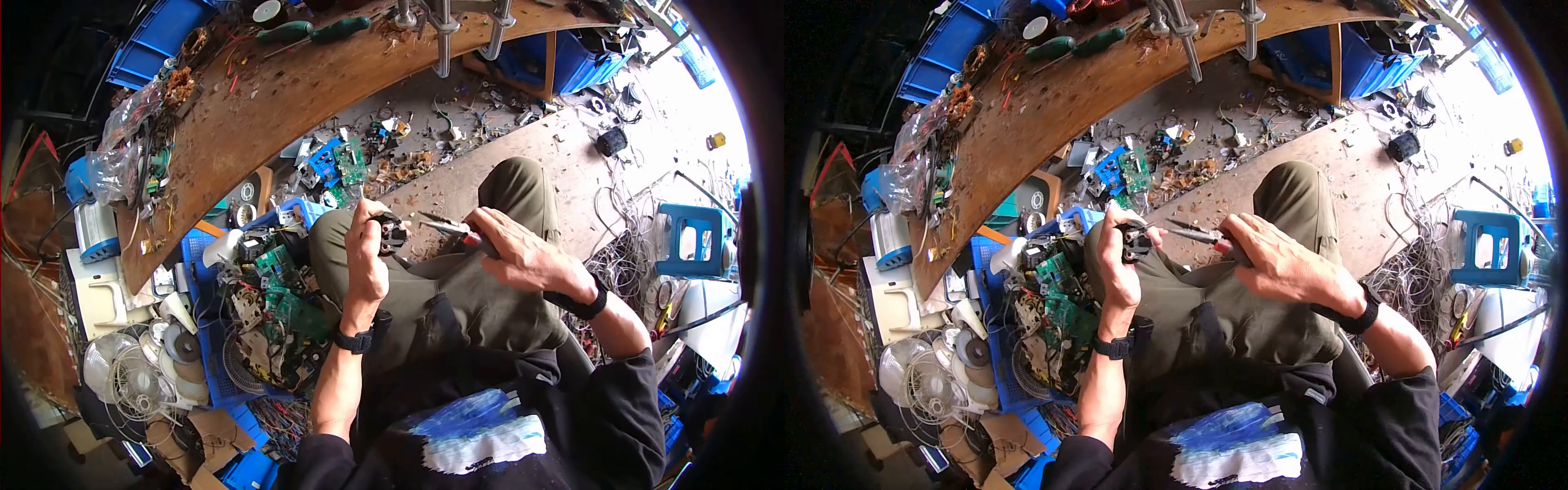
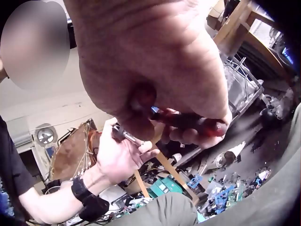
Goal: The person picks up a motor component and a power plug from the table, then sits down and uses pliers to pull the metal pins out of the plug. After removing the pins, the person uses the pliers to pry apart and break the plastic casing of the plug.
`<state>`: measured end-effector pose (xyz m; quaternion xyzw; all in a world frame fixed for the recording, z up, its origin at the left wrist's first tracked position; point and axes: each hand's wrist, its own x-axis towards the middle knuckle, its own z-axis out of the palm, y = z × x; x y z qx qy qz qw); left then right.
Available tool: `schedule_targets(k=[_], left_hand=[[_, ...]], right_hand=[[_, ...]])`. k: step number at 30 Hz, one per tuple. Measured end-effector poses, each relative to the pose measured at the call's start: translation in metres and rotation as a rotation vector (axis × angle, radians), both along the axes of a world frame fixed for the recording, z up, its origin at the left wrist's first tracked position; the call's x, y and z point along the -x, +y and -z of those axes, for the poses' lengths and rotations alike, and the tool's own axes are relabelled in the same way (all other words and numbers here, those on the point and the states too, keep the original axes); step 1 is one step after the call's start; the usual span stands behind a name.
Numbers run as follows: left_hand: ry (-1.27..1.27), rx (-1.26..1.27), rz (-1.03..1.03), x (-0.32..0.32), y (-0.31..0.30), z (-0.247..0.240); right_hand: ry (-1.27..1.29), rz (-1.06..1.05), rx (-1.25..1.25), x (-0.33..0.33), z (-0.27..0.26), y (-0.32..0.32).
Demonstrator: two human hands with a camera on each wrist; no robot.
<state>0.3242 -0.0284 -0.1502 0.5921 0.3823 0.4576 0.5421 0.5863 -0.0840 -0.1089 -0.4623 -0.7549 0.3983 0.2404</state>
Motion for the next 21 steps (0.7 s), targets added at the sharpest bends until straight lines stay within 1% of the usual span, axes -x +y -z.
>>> schedule_targets(k=[1,3,4,6,9,11,13,14,15,16,17,19,21], left_hand=[[0.001,0.002,0.001,0.003,-0.001,0.006],[0.067,-0.044,-0.062,0.004,-0.003,0.014],[0.067,-0.044,-0.059,0.004,-0.004,0.015],[0.273,-0.326,-0.108,0.001,-0.006,0.015],[0.262,-0.272,-0.125,-0.004,-0.007,0.01],[0.279,-0.32,-0.104,-0.008,-0.005,0.0],[0.294,-0.366,-0.079,-0.009,-0.004,-0.003],[0.283,-0.304,-0.03,-0.006,-0.004,0.0],[0.271,-0.243,0.019,-0.005,-0.003,-0.001],[0.27,-0.243,0.02,-0.007,-0.002,-0.001],[0.273,-0.287,-0.004,-0.009,-0.001,0.0],[0.275,-0.329,-0.028,-0.012,-0.001,-0.006],[0.378,-0.231,-0.03,-0.012,-0.003,-0.013]], right_hand=[[0.001,0.001,0.002,0.002,-0.003,-0.002],[-0.018,-0.018,0.054,0.004,-0.006,-0.006],[0.008,-0.001,0.001,0.005,-0.002,-0.008],[0.002,0.0,-0.019,0.006,-0.001,-0.008],[-0.013,-0.004,-0.031,0.008,-0.003,-0.007],[-0.023,-0.008,-0.023,0.009,-0.003,-0.006],[-0.001,-0.03,0.058,0.008,0.001,-0.003],[-0.001,-0.027,0.061,0.007,0.0,-0.001],[-0.012,-0.068,0.154,0.007,-0.003,0.002],[-0.024,-0.11,0.246,0.006,-0.005,0.004],[-0.025,-0.109,0.246,0.006,-0.006,0.006],[-0.038,-0.126,0.358,0.005,-0.007,0.008],[-0.044,-0.143,0.328,0.004,-0.008,0.009]])
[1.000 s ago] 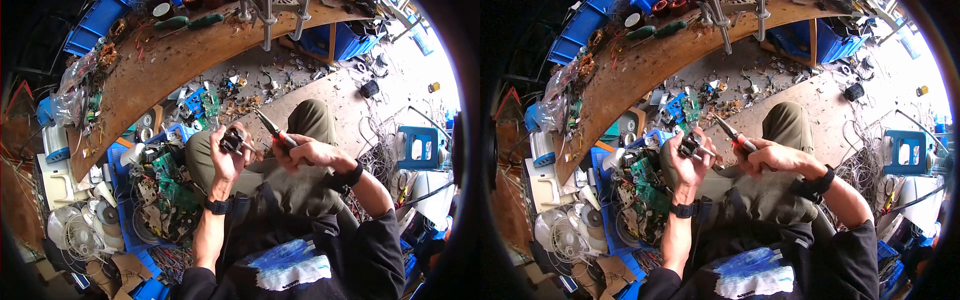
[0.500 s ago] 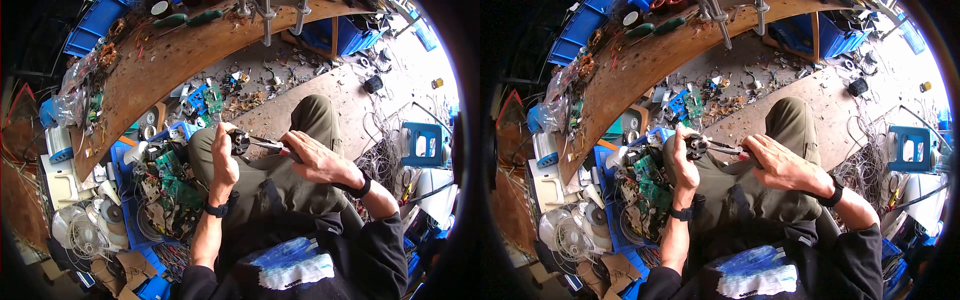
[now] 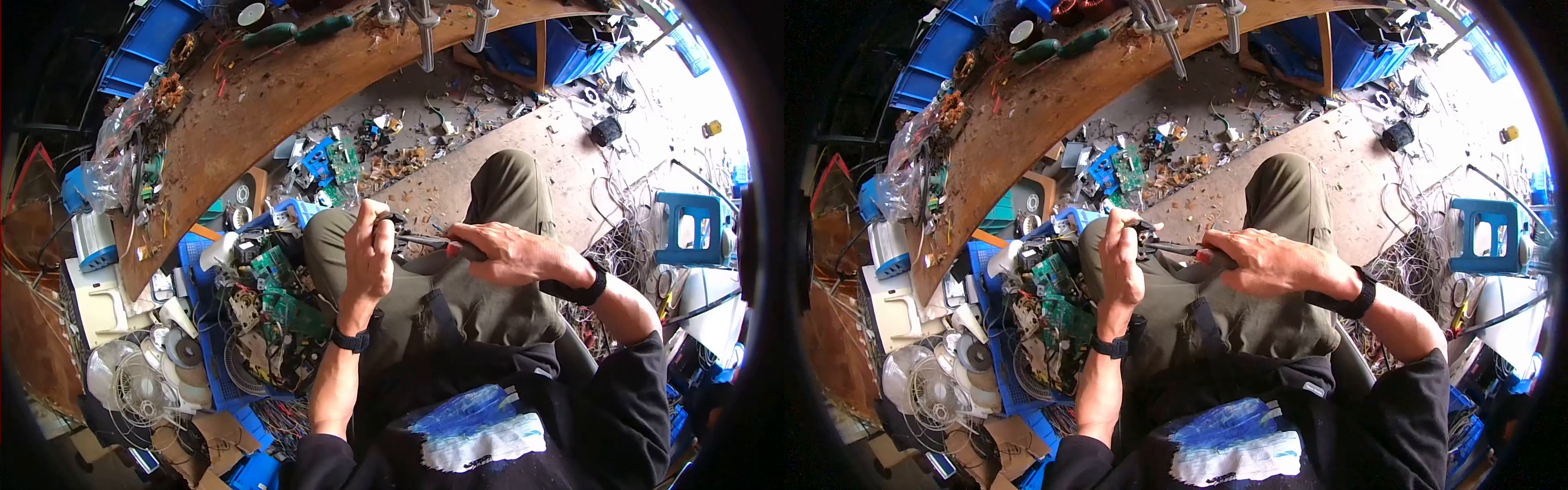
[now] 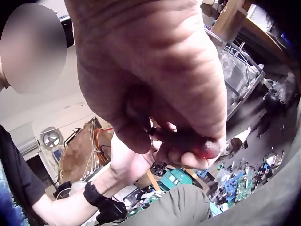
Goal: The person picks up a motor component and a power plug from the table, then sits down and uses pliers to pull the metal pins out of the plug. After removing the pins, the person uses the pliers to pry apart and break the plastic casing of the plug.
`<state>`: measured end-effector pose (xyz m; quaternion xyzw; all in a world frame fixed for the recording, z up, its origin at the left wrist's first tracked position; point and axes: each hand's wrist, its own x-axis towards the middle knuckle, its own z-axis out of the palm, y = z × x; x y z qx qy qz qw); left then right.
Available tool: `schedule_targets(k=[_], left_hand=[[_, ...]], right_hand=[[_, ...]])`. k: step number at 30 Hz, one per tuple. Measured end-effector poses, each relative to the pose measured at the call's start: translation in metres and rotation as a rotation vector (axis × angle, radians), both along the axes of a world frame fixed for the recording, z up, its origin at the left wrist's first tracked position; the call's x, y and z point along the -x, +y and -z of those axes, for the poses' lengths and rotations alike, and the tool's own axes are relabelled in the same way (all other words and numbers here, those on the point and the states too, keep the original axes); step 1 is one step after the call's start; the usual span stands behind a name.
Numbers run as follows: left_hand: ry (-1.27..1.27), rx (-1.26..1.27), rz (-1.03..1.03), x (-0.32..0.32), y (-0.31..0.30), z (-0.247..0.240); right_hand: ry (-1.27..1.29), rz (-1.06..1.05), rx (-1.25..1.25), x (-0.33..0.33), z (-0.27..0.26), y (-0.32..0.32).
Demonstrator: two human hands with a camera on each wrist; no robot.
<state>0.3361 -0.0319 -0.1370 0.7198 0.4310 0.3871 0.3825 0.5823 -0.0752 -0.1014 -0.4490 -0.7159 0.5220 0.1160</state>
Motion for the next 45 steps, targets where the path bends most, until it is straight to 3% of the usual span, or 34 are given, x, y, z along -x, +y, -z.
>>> schedule_targets(k=[12,14,16,18,19,21,27,32,33,36,38,39,41,42,44,45], left_hand=[[-0.063,-0.041,-0.073,-0.01,-0.001,0.004],[-0.053,-0.055,-0.058,-0.007,0.001,0.006],[-0.042,-0.076,-0.04,-0.004,0.005,0.009],[-0.042,-0.104,0.018,-0.001,0.006,0.014],[-0.044,-0.104,0.016,0.0,0.007,0.015],[-0.072,-0.054,0.031,0.001,0.006,0.016],[-0.335,0.064,0.068,-0.004,0.003,0.016],[-0.344,0.151,0.052,-0.006,0.001,0.019],[-0.25,0.146,0.059,-0.004,0.005,0.029],[-0.046,0.244,0.078,0.001,0.013,0.036],[0.21,0.036,0.136,0.005,0.022,0.024],[0.209,0.038,0.139,-0.001,0.024,0.019],[-0.052,-0.228,0.055,-0.014,0.028,0.012],[-0.055,-0.234,0.052,-0.015,0.026,0.009],[-0.322,0.2,0.164,-0.014,0.016,0.003],[-0.316,0.23,0.169,-0.015,0.016,-0.009]], right_hand=[[-0.009,0.111,-0.013,0.021,0.029,-0.018],[0.341,0.056,0.099,0.021,0.038,-0.021],[0.441,0.063,0.659,0.021,0.02,-0.022],[0.535,0.166,0.993,0.024,0.016,-0.025],[0.533,0.166,0.993,0.025,0.019,-0.027],[0.79,0.159,1.161,0.03,0.032,-0.034],[0.997,0.108,1.361,0.036,0.039,-0.04],[1.111,0.165,1.53,0.041,0.041,-0.049],[1.163,0.189,1.578,0.041,0.043,-0.05],[1.157,0.263,1.543,0.045,0.053,-0.049],[1.123,0.278,1.516,0.041,0.053,-0.043],[1.077,0.275,1.448,0.04,0.05,-0.042],[1.026,0.269,1.379,0.04,0.043,-0.04],[0.943,0.278,1.3,0.04,0.039,-0.037],[0.864,0.291,1.219,0.04,0.031,-0.035],[0.797,0.304,1.119,0.039,0.026,-0.034]])
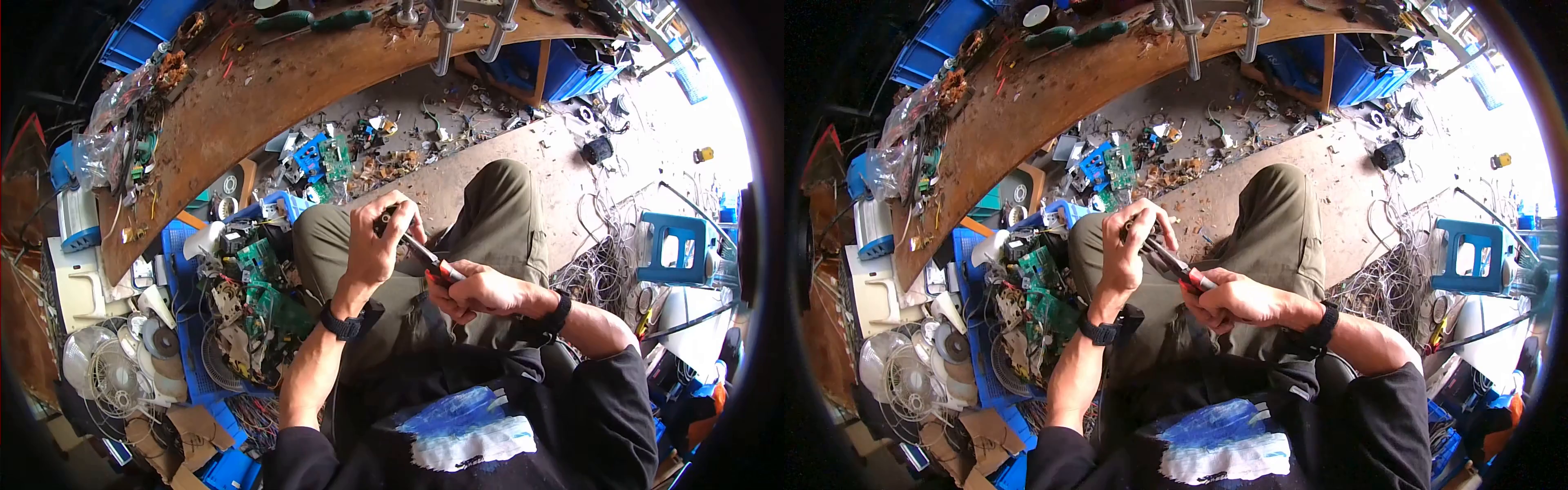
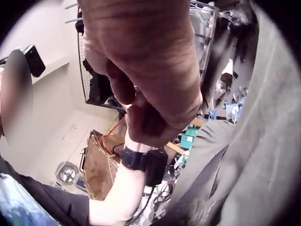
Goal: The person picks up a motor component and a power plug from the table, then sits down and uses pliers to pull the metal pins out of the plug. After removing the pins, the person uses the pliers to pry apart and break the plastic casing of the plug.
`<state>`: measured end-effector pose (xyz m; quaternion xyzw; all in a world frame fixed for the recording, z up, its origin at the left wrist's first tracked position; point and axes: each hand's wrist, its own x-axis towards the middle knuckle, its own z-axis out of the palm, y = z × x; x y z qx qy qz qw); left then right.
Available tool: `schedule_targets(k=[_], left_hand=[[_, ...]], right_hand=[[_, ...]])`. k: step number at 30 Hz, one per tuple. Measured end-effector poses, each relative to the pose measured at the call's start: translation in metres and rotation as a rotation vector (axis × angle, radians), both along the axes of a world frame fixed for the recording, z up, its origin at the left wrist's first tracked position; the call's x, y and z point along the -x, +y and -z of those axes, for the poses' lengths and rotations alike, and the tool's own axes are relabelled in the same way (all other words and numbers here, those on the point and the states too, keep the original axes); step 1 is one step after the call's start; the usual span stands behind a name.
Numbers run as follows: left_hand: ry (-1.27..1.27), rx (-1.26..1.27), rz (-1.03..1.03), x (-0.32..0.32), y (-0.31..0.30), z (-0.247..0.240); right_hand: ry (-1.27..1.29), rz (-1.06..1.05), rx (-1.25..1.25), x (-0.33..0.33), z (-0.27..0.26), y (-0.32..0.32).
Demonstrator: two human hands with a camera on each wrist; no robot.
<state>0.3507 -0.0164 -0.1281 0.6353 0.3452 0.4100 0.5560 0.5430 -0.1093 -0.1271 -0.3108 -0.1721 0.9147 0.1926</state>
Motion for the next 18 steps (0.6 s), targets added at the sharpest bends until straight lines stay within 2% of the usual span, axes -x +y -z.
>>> schedule_targets(k=[1,3,5,7,8,9,12,18], left_hand=[[-0.001,0.0,0.003,0.0,0.001,0.001],[0.054,-0.201,-0.013,0.002,0.001,0.004],[0.023,-0.225,-0.064,0.001,0.001,0.001],[0.019,-0.263,-0.02,0.004,0.004,-0.001],[-0.016,-0.201,-0.029,0.002,0.004,0.001],[-0.016,-0.201,-0.029,0.002,0.006,-0.001],[-0.044,-0.182,-0.004,-0.002,0.007,-0.007],[-0.076,-0.102,0.005,-0.005,0.002,-0.005]], right_hand=[[-0.085,0.003,-0.082,-0.001,-0.005,0.0],[-0.087,-0.021,-0.05,-0.001,-0.019,-0.002],[-0.088,-0.039,-0.019,-0.001,-0.022,-0.004],[0.217,-0.033,0.146,-0.001,-0.023,-0.007],[0.288,-0.019,0.182,0.001,-0.021,-0.008],[0.288,-0.019,0.181,0.003,-0.019,-0.01],[0.498,0.024,0.301,0.008,-0.014,-0.016],[0.631,0.098,0.412,0.022,-0.013,-0.03]])
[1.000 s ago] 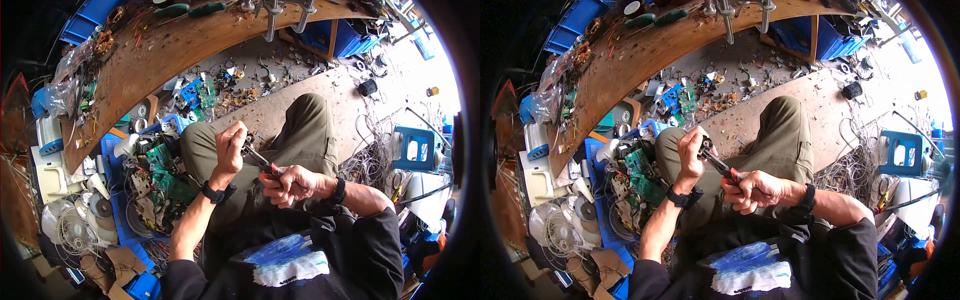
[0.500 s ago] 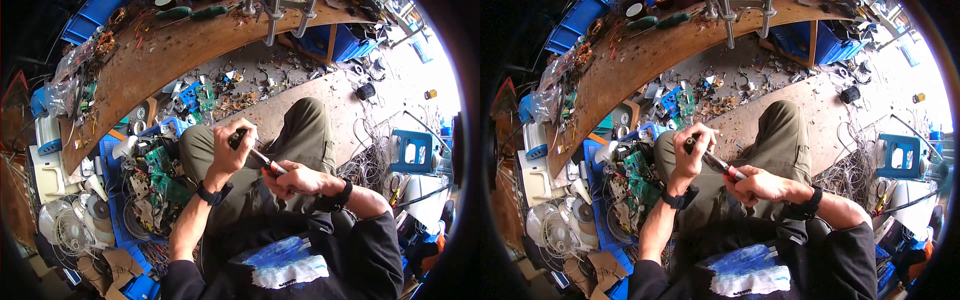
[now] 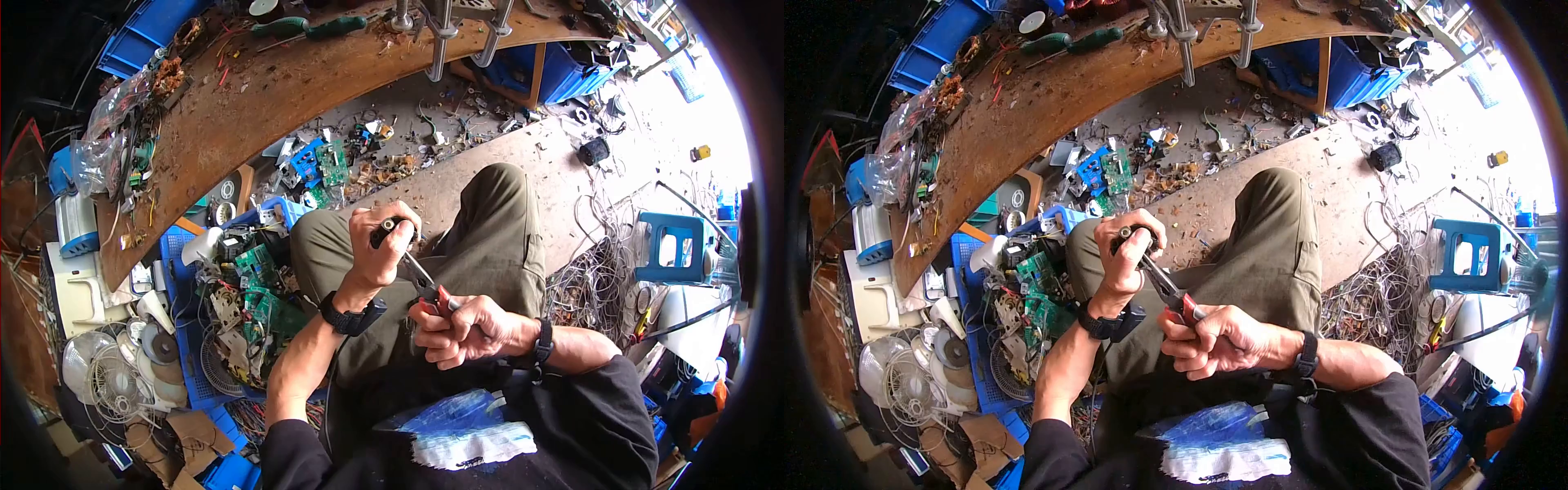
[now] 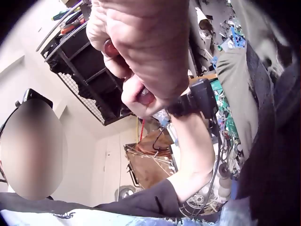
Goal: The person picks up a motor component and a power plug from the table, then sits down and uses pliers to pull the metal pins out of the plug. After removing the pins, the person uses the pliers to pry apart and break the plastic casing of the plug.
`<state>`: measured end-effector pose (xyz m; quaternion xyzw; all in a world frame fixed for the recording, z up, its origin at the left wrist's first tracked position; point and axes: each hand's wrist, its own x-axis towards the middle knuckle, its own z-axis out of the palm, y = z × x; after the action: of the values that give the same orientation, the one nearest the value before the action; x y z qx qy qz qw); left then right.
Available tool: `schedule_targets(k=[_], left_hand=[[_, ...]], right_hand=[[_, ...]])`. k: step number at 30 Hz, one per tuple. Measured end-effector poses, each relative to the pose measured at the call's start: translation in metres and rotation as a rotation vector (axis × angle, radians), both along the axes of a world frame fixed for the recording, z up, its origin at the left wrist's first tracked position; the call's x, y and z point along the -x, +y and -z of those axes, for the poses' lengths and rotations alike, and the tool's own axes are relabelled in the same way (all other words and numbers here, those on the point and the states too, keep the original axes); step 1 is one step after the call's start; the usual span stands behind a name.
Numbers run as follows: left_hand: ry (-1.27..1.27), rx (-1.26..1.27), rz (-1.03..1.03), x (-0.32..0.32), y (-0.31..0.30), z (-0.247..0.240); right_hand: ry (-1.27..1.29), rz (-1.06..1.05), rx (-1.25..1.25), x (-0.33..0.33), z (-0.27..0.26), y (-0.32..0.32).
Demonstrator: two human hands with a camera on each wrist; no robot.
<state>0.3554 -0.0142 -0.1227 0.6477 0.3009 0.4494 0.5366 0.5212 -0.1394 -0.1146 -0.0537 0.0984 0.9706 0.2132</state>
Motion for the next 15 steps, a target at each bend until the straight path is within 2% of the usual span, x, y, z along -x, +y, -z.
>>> schedule_targets(k=[2,5,11,13,14,15], left_hand=[[-0.021,0.07,0.0,0.0,-0.002,0.003],[-0.011,0.01,-0.002,0.002,0.0,0.006],[-0.094,0.136,-0.003,0.004,-0.003,0.004],[-0.1,0.102,-0.044,0.004,-0.001,0.016],[-0.031,0.061,-0.034,0.009,0.003,0.024],[-0.034,0.059,-0.031,0.01,0.005,0.023]], right_hand=[[0.037,0.031,0.059,0.006,0.002,-0.004],[0.076,0.064,0.051,0.014,0.002,-0.009],[0.071,0.067,0.092,0.025,-0.004,-0.006],[-0.087,0.11,-0.008,0.028,0.006,-0.007],[-0.156,0.112,-0.15,0.021,0.017,0.001],[-0.221,0.064,-0.161,0.009,0.02,0.011]])
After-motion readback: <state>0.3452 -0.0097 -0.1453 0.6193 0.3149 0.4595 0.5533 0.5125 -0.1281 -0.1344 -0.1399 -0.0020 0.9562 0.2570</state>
